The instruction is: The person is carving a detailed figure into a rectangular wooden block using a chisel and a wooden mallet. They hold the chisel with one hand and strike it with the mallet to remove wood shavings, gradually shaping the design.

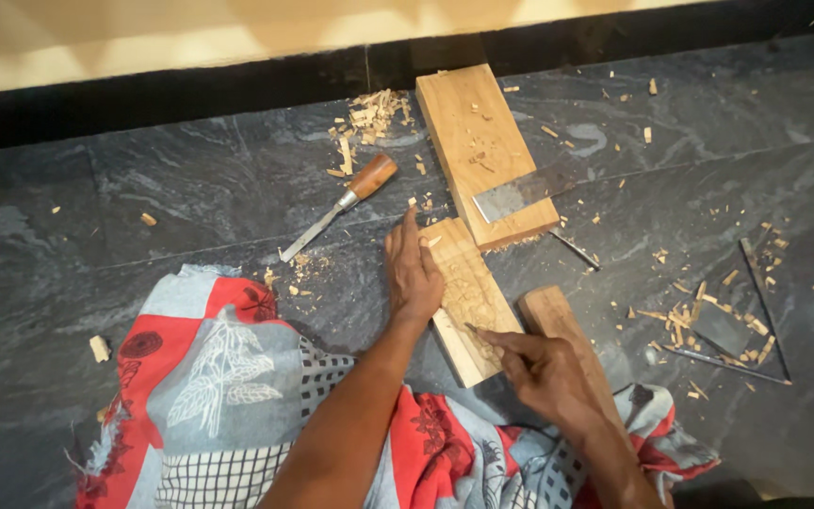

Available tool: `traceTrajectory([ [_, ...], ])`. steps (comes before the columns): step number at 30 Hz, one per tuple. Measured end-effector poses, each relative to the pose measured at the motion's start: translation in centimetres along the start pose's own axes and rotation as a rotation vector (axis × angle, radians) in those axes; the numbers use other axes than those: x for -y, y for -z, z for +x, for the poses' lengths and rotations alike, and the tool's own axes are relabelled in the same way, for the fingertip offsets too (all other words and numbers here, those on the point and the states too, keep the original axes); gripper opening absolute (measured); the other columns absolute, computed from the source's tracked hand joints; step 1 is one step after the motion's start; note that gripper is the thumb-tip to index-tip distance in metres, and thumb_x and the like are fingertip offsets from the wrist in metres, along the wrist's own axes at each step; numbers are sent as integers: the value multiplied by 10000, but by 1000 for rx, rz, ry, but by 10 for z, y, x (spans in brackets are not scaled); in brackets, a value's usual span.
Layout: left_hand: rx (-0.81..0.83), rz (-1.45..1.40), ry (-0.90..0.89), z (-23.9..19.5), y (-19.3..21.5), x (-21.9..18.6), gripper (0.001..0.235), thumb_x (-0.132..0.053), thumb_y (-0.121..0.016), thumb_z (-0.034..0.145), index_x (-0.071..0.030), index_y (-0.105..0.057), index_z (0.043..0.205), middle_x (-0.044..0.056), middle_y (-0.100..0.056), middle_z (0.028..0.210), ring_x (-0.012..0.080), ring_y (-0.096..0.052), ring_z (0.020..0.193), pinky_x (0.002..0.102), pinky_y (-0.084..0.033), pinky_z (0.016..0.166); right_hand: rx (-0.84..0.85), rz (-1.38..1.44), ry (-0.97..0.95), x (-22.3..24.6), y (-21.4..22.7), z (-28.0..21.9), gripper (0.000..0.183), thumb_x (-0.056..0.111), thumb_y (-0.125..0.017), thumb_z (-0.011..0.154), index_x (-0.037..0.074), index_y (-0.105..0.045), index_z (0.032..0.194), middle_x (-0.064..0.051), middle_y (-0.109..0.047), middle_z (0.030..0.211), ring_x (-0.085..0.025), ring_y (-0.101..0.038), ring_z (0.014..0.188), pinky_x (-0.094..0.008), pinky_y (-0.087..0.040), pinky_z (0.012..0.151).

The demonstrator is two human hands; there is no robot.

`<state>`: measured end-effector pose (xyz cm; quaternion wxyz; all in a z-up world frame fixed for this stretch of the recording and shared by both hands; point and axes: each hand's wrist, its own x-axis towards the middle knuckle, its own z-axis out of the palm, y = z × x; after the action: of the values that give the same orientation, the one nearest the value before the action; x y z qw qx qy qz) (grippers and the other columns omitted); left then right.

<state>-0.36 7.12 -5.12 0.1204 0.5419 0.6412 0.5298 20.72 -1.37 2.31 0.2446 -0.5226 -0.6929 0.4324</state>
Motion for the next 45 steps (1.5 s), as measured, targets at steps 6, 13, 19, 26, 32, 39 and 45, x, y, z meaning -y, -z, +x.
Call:
traceTrajectory([
  [6, -19, 21, -10, 0, 0, 0, 531, -16, -481, 976, 9, -425, 1504, 254, -565, 1345, 442, -498, 1261, 498, -397, 1092, -38, -206, 29, 4, 1, 2, 399, 19, -628, 849, 219, -807, 1144, -87, -561, 526, -104, -451, 429, -321, -393, 432],
  [13, -7, 43, 30, 0, 2, -6, 612, 31, -506, 908, -5, -406, 1511, 230, -575, 1293, 426, -504, 1224, 499, -406, 1066, -151, -270, 38, 3, -11, -2, 337, 51, -654, 849, 207, -829, 1090, -102, -562, 504, -141, -472, 397, -336, -396, 427],
  [19, -23, 31, 21, 0, 1, -7, 572, 25, -500, 949, -15, -412, 1514, 225, -574, 1301, 418, -506, 1235, 494, -409, 1077, -233, -290, 106, -1, -34, -10, 391, 23, -645, 815, 155, -769, 1161, -107, -670, 595, -192, -602, 445, -360, -494, 468],
  [26, -21, 30, 17, 0, 2, -6, 603, 36, -508, 918, -2, -407, 1512, 230, -569, 1288, 429, -500, 1223, 498, -392, 1092, -304, -387, 170, 2, -53, -18, 418, -24, -647, 792, 117, -750, 1172, -175, -718, 766, -331, -703, 626, -415, -553, 587],
  [32, -16, 42, 29, 0, 4, -8, 634, 42, -513, 886, -2, -409, 1510, 229, -575, 1262, 429, -507, 1210, 493, -403, 1070, -336, -230, 135, 5, -57, -18, 442, -34, -609, 792, 116, -749, 1183, -154, -703, 711, -246, -662, 537, -363, -536, 537],
  [39, -42, 7, 2, 1, 2, -4, 565, 19, -510, 941, 8, -428, 1499, 219, -598, 1220, 418, -525, 1169, 498, -417, 1047, -189, -167, 68, -3, -23, -8, 324, 37, -648, 870, 136, -781, 1148, -130, -642, 562, -177, -548, 435, -348, -462, 444],
  [45, -53, 18, -22, -1, 2, -5, 609, 37, -514, 901, 18, -416, 1502, 224, -584, 1254, 420, -519, 1178, 492, -416, 1050, -128, -287, 105, 6, -15, 1, 373, 27, -635, 849, 155, -793, 1162, -158, -555, 510, -161, -505, 400, -334, -445, 447],
])
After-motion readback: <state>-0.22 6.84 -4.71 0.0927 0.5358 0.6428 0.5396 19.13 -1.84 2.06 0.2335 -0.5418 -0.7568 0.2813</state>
